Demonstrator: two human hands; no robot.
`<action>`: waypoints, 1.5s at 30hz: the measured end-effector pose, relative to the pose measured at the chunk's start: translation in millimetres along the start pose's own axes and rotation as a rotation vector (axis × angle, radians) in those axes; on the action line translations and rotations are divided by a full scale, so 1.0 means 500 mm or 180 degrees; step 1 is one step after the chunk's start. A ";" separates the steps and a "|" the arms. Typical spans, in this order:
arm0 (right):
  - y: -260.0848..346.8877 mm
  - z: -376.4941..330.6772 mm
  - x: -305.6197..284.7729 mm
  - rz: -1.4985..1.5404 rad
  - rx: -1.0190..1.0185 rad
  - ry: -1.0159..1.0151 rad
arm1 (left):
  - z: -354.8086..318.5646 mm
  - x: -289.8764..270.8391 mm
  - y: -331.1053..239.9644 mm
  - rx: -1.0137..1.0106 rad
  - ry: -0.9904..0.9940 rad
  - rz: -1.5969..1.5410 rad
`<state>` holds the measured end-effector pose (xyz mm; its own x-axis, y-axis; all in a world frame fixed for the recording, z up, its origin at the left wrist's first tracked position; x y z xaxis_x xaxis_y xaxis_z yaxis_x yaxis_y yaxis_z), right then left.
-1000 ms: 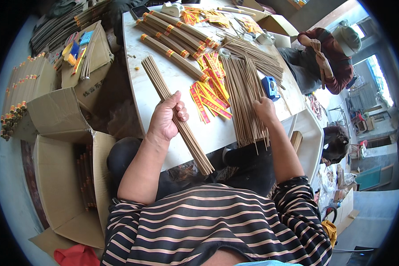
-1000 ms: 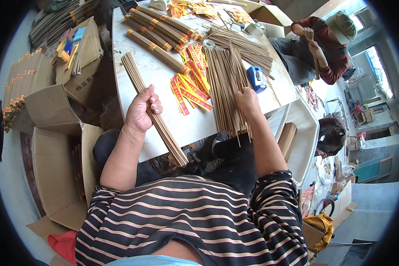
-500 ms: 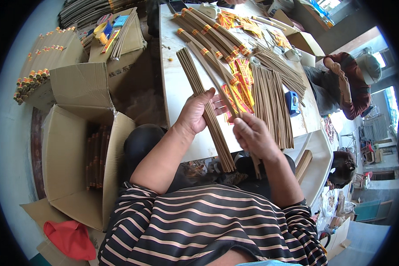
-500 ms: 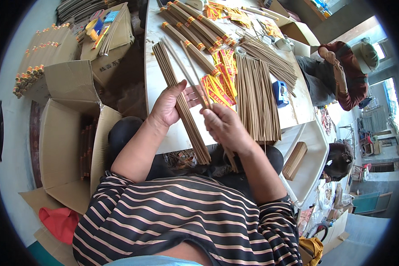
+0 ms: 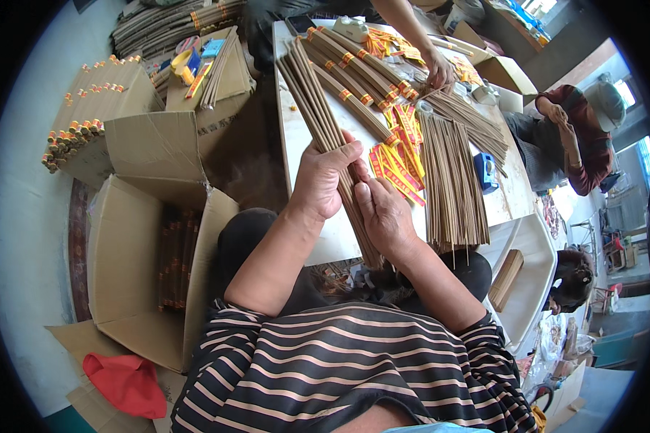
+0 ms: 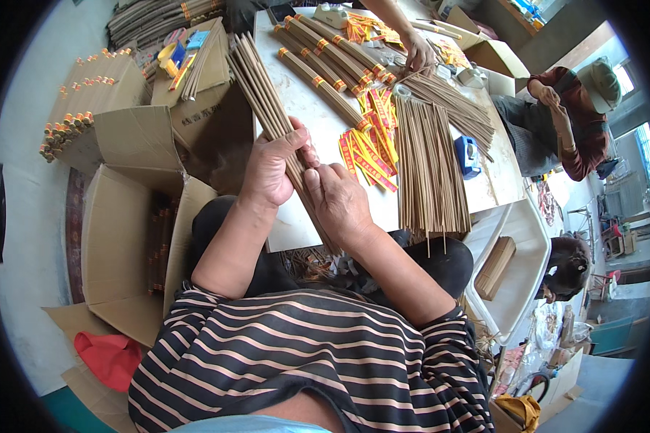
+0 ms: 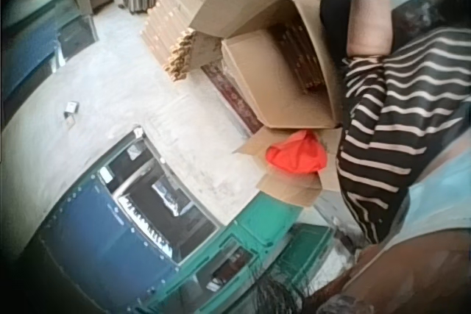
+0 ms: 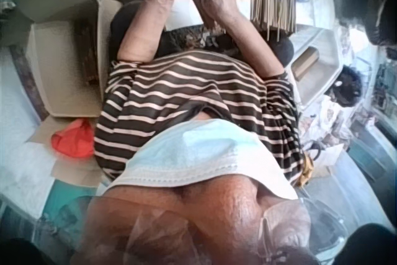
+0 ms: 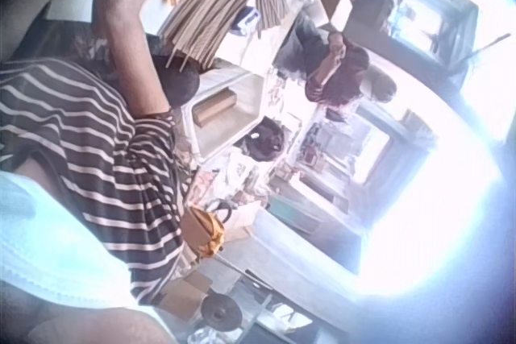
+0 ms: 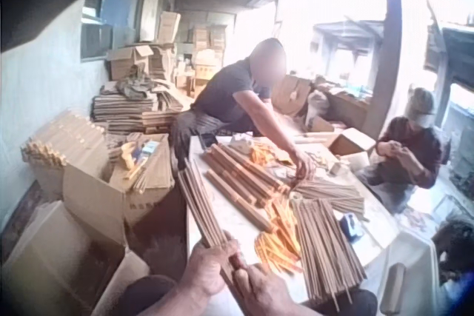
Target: The person gathers bundles of incense sticks, aligns them, and wraps a red and yellow paper band around each bundle to secure it. The finished bundles are placed into a cardboard box.
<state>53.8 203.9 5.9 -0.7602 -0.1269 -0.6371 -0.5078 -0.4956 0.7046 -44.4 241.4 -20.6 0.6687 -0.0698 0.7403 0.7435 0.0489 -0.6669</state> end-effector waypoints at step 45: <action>0.013 -0.072 0.043 0.2576 0.1022 0.1679 | -0.019 0.106 -0.140 0.0346 0.0137 0.0417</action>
Point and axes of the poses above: each hand's wrist, its own z-axis towards the middle knuckle, its own x-axis out of the palm, y = z × x, the point moved 9 cm from there along z, towards the middle knuckle, and after that the axes turned 6 degrees about z, right-handed, at the moved point
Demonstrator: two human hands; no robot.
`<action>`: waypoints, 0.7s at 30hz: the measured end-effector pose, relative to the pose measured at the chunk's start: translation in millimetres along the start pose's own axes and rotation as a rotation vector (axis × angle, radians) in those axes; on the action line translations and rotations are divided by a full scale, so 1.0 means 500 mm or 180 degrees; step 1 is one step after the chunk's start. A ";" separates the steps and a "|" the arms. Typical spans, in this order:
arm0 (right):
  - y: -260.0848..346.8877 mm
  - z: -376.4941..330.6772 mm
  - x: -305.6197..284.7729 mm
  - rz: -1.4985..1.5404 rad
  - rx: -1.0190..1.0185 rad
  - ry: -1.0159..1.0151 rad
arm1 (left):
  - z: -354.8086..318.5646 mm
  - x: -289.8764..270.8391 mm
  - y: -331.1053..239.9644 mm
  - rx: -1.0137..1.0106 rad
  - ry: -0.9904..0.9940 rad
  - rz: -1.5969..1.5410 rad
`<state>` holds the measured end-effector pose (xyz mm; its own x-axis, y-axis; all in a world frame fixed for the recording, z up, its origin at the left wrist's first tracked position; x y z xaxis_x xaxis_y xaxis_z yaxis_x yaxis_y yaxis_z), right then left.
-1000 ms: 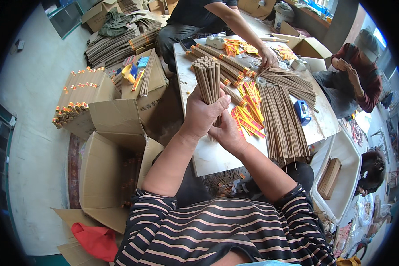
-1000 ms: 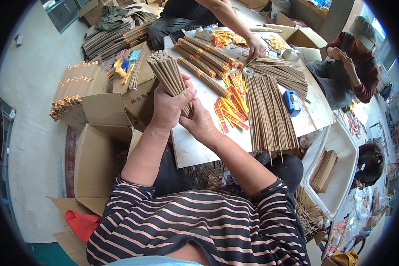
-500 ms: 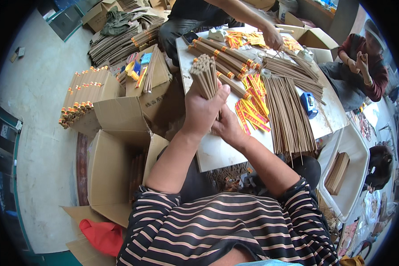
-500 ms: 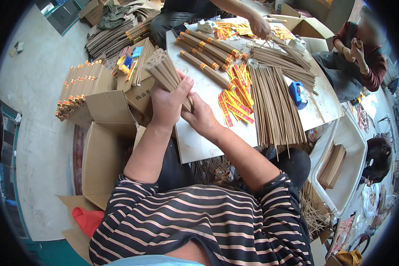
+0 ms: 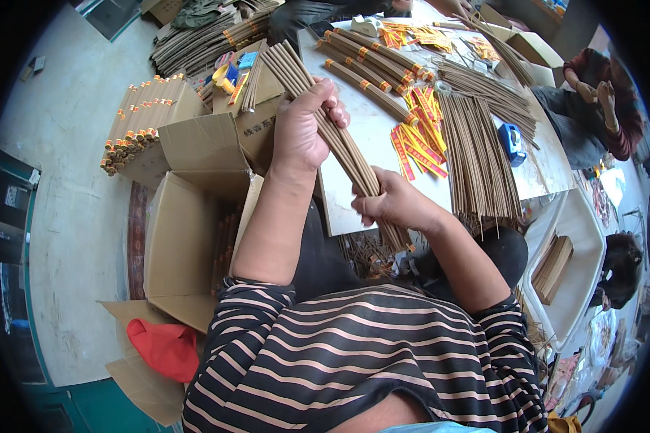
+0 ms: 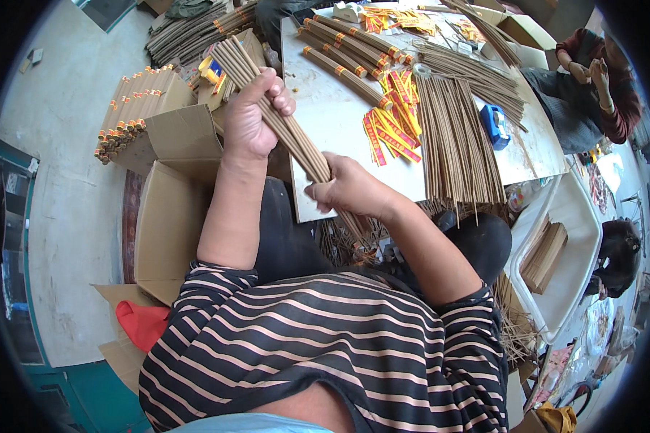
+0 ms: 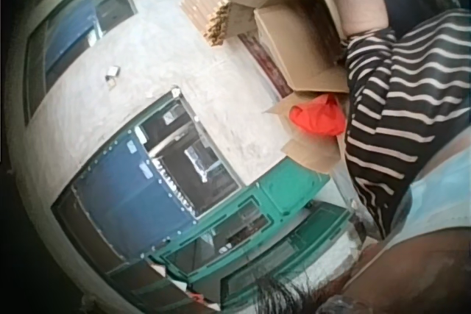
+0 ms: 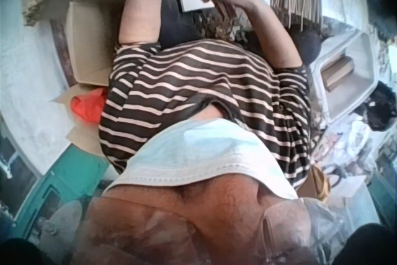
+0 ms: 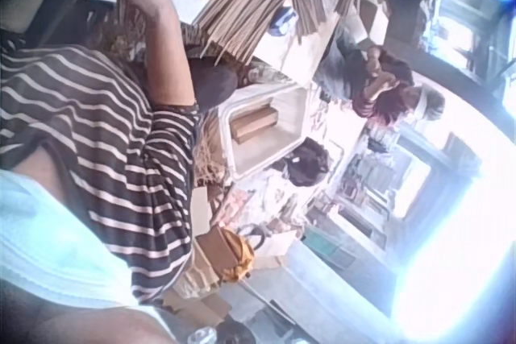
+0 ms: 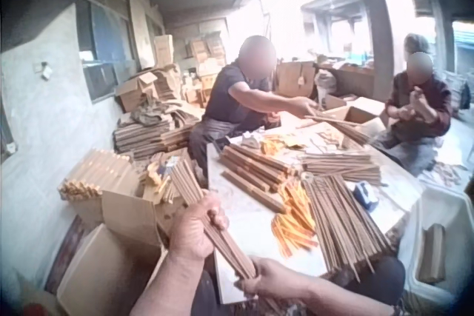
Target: The person gathers bundles of incense sticks, aligns them, and wraps a red and yellow paper band around each bundle to secure it. The finished bundles are placed into a cardboard box.
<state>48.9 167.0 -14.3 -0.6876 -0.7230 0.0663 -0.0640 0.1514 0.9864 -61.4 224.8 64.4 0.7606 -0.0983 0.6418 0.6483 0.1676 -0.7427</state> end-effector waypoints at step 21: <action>-0.026 -0.095 0.067 0.1861 0.0534 0.0650 | -0.067 0.028 0.092 -0.0608 0.0360 -0.0936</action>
Point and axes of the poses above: each hand's wrist, its own z-axis towards the middle knuckle, its own x-axis out of the palm, y = z × x, the point moved 9 cm from there along z, towards the middle knuckle, and after that the axes turned 6 degrees about z, right-handed, at the moved point
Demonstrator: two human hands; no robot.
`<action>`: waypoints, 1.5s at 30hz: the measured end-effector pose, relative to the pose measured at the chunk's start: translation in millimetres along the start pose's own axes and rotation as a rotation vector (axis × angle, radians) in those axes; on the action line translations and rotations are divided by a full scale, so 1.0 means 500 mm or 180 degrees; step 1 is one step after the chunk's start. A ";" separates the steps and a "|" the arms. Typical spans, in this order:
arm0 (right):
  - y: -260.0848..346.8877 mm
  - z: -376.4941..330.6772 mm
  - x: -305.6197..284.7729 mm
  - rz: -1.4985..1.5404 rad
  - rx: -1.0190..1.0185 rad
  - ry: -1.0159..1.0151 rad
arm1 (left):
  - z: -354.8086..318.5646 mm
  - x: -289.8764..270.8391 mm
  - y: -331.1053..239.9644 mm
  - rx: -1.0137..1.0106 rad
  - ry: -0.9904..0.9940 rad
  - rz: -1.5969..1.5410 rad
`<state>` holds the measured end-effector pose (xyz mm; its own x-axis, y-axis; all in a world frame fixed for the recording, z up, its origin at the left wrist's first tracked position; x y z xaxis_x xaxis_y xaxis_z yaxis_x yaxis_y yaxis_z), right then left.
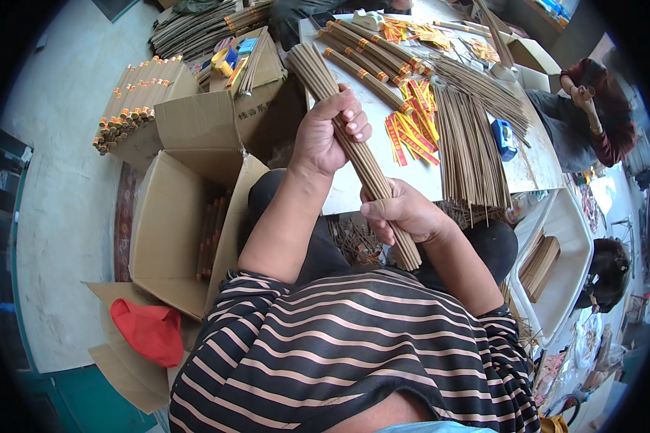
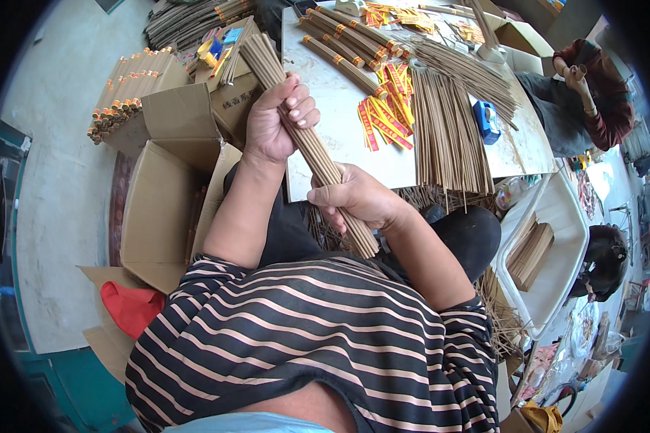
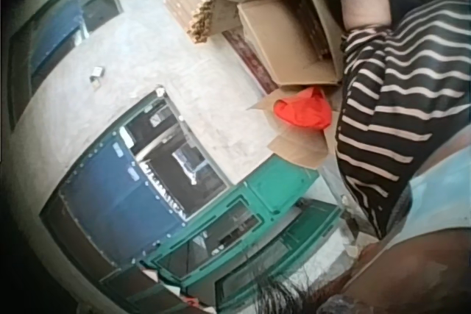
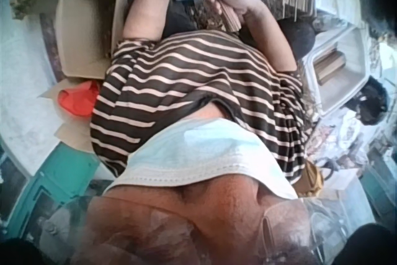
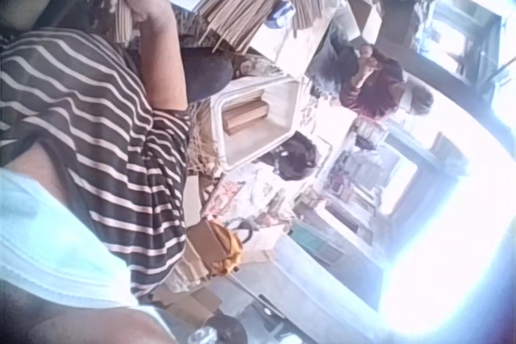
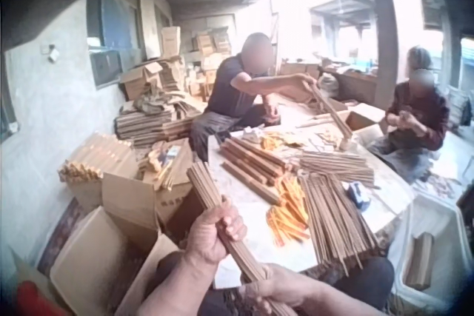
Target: The person gathers bundles of incense sticks, aligns them, and wraps a red and yellow paper band around each bundle to secure it. The finished bundles are placed into a cardboard box.
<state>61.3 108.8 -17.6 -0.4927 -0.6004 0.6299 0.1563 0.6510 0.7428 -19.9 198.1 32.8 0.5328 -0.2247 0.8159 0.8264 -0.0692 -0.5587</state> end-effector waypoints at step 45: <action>-0.045 -0.002 -0.019 0.0226 0.0180 -0.0272 | 0.000 -0.030 0.026 -0.0070 -0.0250 0.0178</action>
Point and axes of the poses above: each hand's wrist, its own z-axis towards the middle knuckle, its own x-axis out of the palm, y = z × x, the point moved 9 cm from there along z, towards the middle knuckle, and after that the axes turned 6 degrees about z, right-handed, at the moved point
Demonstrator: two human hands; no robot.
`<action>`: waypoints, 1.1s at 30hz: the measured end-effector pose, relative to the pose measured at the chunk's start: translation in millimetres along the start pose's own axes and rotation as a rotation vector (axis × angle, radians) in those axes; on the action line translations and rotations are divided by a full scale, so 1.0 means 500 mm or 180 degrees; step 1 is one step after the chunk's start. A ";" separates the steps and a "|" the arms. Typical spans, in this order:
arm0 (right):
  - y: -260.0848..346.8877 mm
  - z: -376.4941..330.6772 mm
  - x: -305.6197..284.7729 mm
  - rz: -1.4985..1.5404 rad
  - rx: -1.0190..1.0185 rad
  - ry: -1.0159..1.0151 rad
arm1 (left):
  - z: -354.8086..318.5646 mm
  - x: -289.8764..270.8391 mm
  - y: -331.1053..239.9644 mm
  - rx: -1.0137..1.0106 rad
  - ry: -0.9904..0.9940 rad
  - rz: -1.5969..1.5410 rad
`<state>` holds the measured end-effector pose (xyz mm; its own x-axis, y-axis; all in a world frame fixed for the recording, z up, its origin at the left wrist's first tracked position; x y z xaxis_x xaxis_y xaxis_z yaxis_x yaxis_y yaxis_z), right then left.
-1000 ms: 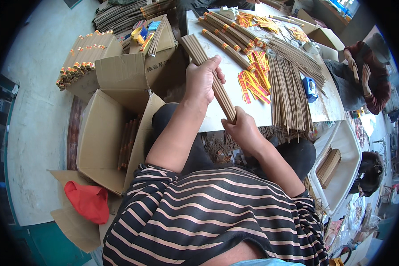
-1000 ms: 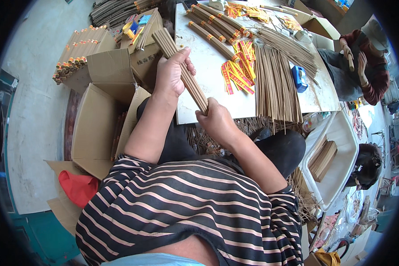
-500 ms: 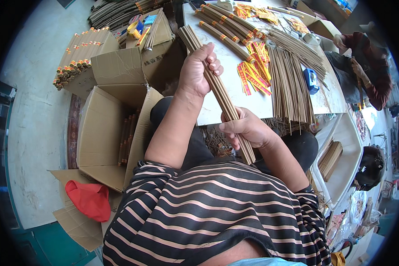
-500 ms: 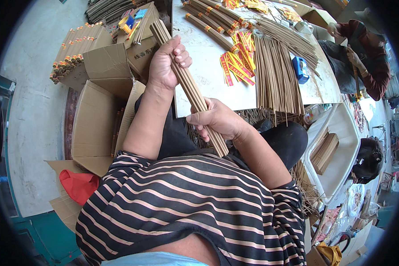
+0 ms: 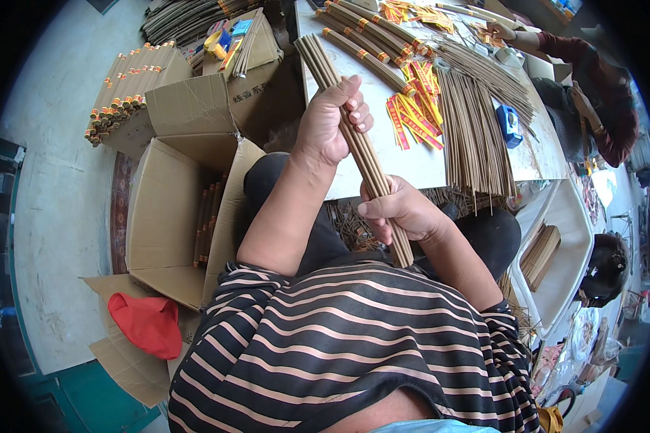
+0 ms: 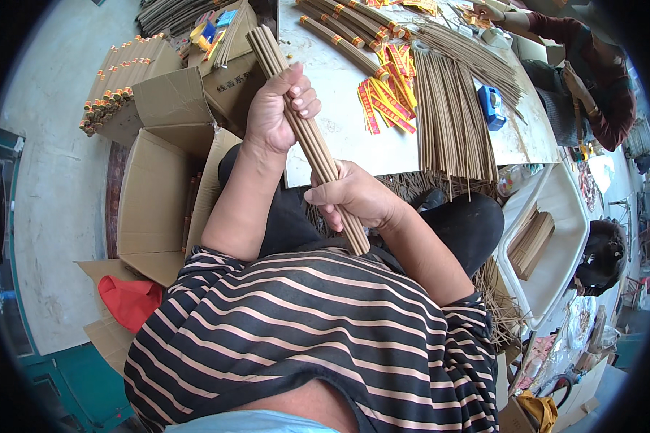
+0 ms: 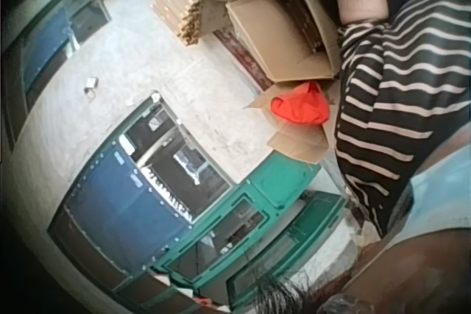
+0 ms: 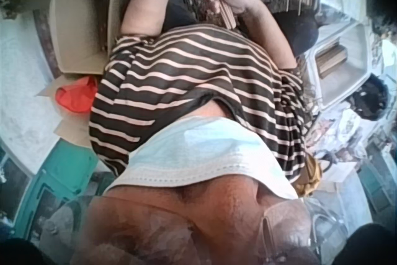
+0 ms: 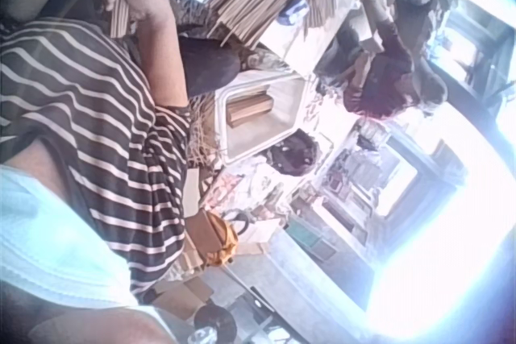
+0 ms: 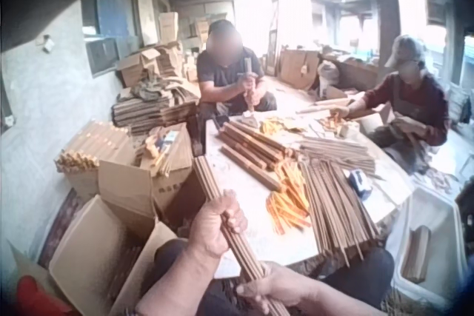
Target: The person gathers bundles of incense sticks, aligns them, and wraps a red and yellow paper band around each bundle to secure it. The finished bundles are placed into a cardboard box.
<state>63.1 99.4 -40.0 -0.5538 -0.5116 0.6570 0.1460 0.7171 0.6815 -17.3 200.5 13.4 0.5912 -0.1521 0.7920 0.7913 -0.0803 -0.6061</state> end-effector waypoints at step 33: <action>0.083 0.037 -0.049 -0.2579 -0.0342 -0.1607 | 0.004 -0.061 -0.013 0.0430 -0.0955 0.0475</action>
<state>67.5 150.5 -33.6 -0.8037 -0.5506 -0.2259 -0.3759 0.1754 0.9099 -40.1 207.4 -6.5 0.7053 0.1451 0.6939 0.6945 0.0549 -0.7174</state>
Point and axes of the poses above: each hand's wrist, its own z-axis towards the middle knuckle, its own x-axis out of the palm, y = z × x, the point moved 9 cm from there along z, towards the middle knuckle, and after that the axes turned 6 degrees about z, right-handed, at the moved point
